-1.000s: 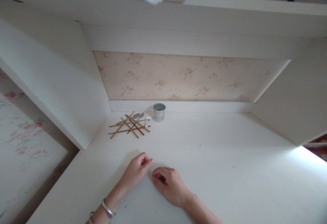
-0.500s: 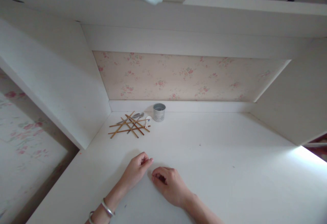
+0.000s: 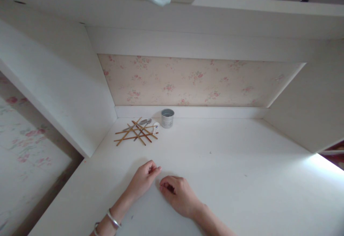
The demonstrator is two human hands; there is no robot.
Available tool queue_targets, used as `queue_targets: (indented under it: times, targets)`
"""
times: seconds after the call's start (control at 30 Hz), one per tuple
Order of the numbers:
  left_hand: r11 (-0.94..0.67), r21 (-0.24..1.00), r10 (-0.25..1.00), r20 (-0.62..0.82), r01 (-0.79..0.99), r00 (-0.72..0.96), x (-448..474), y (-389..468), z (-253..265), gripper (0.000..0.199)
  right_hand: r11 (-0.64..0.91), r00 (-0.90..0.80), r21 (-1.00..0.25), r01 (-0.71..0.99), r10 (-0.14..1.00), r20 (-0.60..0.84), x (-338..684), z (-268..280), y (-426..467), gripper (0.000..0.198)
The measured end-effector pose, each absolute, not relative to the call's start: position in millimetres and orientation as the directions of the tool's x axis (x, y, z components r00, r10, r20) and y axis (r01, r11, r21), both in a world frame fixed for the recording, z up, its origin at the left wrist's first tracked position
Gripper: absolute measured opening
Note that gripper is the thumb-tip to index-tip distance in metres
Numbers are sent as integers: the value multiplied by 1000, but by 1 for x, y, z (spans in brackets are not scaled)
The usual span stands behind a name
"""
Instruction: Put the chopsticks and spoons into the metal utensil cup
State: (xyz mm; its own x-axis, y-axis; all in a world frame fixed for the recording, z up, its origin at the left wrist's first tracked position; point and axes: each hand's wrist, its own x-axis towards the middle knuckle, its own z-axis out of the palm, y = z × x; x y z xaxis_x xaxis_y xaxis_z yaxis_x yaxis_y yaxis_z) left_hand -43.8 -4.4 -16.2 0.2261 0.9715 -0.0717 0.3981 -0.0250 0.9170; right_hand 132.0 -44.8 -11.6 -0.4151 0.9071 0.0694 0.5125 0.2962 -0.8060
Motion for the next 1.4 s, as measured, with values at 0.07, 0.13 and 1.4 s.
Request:
queue_targets:
  times: [0.07,0.13,1.4]
  targets:
    - [-23,918,972,-72,397,223,-44,-5,-16,34,297,-415,-804,515,907,70,132,-12,-45,17]
    - [-21,919,973,-72,393,220,-44,-5,-16,33,297,-412,-802,518,908,71,133,-12,-45,16]
    - [-36,914,968,-69,403,243,-43,-5,-18,33,321,-422,-791,521,902,89,133,-16,-44,15]
